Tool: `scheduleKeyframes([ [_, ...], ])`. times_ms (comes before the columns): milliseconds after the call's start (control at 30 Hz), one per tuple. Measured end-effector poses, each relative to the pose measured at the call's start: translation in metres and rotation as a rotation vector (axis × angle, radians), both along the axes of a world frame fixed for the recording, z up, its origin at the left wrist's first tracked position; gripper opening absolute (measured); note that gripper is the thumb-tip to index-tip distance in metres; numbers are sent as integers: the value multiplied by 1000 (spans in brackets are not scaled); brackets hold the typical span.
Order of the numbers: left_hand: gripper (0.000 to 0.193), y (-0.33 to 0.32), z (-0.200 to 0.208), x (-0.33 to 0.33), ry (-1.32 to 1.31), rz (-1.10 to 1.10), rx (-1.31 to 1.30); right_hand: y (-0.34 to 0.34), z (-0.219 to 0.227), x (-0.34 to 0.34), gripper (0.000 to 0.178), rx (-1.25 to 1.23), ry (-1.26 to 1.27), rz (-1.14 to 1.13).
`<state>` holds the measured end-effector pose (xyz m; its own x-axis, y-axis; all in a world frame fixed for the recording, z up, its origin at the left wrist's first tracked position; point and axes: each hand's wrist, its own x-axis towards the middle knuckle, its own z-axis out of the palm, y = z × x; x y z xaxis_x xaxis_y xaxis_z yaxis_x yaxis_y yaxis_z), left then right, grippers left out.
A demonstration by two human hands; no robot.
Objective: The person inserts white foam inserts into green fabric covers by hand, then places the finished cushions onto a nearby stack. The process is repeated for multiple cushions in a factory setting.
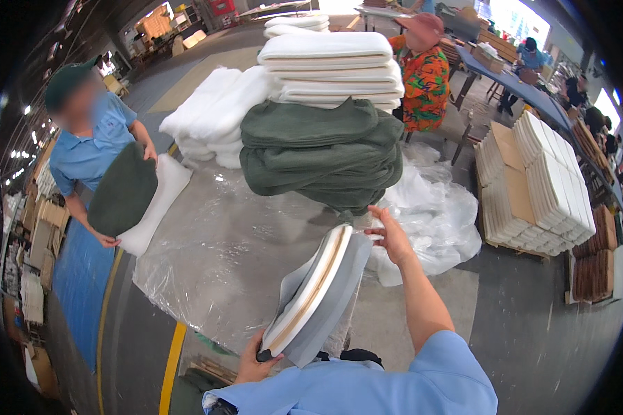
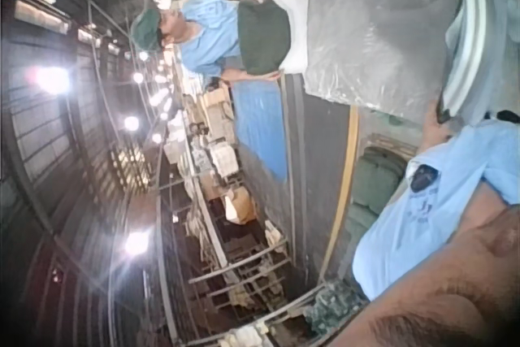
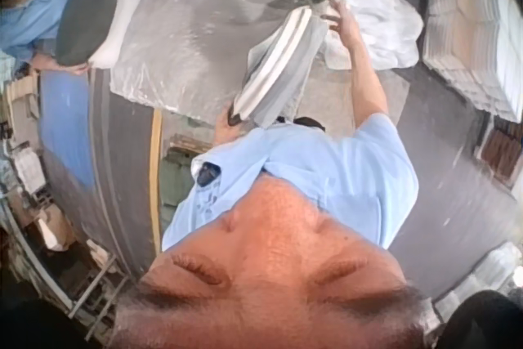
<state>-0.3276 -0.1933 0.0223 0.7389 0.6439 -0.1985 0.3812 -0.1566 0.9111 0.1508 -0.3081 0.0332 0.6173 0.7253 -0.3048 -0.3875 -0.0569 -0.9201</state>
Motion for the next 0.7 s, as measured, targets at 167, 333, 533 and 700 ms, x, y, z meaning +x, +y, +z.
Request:
scheduleKeyframes([
  [167, 96, 9, -2, -27, 22, 208, -813, -11, -10, 0, 90, -49, 76, 219],
  [333, 93, 21, -32, -29, -203, 326, -1421, 38, -2, 15, 86, -65, -24, 266],
  [533, 68, 11, -56, -11, -103, 435, -1073, 138, -32, 4, 84, -298, -264, 231],
  [700, 64, 3, -74, -10, -172, 514, -1151, 147, -78, 0, 81, -603, -365, 255],
])
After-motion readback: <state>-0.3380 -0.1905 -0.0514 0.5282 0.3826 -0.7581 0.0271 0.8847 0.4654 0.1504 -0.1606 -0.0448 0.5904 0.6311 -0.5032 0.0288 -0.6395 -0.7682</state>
